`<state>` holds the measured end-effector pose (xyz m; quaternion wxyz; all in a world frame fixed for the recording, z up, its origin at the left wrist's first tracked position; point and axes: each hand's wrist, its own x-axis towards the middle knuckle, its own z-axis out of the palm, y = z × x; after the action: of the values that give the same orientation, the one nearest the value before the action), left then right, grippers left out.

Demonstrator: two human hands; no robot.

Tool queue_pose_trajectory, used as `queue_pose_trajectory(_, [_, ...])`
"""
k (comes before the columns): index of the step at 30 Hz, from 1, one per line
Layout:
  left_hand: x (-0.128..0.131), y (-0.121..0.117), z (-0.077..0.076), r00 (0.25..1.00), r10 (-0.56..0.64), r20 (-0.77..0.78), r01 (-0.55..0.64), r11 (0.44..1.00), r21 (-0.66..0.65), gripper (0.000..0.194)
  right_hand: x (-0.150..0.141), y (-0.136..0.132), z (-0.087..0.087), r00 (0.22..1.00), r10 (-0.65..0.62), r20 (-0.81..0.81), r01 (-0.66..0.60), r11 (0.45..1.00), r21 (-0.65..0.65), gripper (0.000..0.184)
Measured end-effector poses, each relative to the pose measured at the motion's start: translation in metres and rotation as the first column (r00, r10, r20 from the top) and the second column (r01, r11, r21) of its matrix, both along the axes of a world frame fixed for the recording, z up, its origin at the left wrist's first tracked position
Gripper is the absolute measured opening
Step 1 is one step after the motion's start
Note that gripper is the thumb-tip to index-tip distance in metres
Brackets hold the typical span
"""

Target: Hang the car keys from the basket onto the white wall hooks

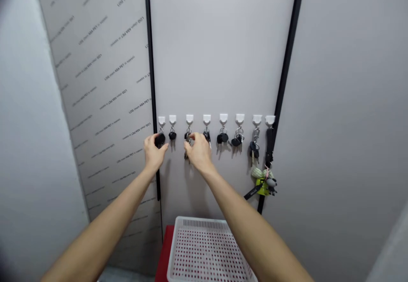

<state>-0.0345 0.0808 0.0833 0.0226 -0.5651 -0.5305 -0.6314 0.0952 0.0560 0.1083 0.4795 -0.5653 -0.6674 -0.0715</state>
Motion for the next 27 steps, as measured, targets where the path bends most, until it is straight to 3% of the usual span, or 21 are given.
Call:
queue_pose_trajectory(2, [0.008, 0.003, 0.004, 0.999, 0.050, -0.023, -0.050, 0.998, -0.042, 0.046, -0.004, 0.008, 0.004, 0.992, -0.118, 0.039, 0.120, 0.991, -0.064, 0.033])
queue_pose_trajectory(5, [0.022, 0.007, 0.007, 0.989, 0.128, -0.076, -0.134, 0.987, -0.086, 0.042, -0.007, 0.020, 0.000, 0.975, -0.179, 0.131, 0.202, 0.962, -0.182, 0.030])
queue_pose_trajectory(8, [0.021, 0.011, 0.008, 0.974, 0.178, -0.138, -0.193, 0.976, -0.100, 0.028, -0.003, 0.025, -0.004, 0.979, -0.141, 0.150, 0.168, 0.968, -0.185, 0.023])
queue_pose_trajectory(11, [0.007, 0.014, 0.016, 0.974, 0.125, -0.191, -0.147, 0.983, -0.108, 0.025, 0.003, 0.021, 0.003, 0.990, -0.077, 0.114, 0.089, 0.990, -0.111, 0.025])
queue_pose_trajectory(16, [-0.021, 0.007, 0.056, 0.945, -0.056, -0.323, 0.007, 0.989, -0.150, 0.027, 0.007, 0.017, 0.042, 0.993, -0.046, 0.105, 0.043, 0.999, 0.029, 0.029])
queue_pose_trajectory(19, [-0.029, 0.000, 0.088, 0.910, -0.068, -0.410, 0.005, 0.988, -0.152, 0.027, 0.004, 0.021, 0.064, 0.990, -0.052, 0.132, 0.044, 0.997, 0.063, 0.030])
queue_pose_trajectory(22, [-0.029, -0.006, 0.111, 0.785, -0.158, -0.599, -0.062, 0.942, -0.330, 0.018, 0.004, 0.023, 0.072, 0.970, -0.058, 0.237, 0.079, 0.994, -0.080, 0.027])
queue_pose_trajectory(25, [-0.025, -0.008, 0.124, 0.622, -0.331, -0.710, -0.123, 0.854, -0.506, 0.015, 0.011, 0.022, 0.069, 0.901, 0.060, 0.430, 0.092, 0.942, -0.323, 0.020])
queue_pose_trajectory(27, [-0.024, -0.006, 0.129, 0.638, -0.299, -0.710, -0.099, 0.883, -0.460, 0.019, 0.016, 0.021, 0.067, 0.871, 0.071, 0.486, 0.124, 0.925, -0.358, 0.021])
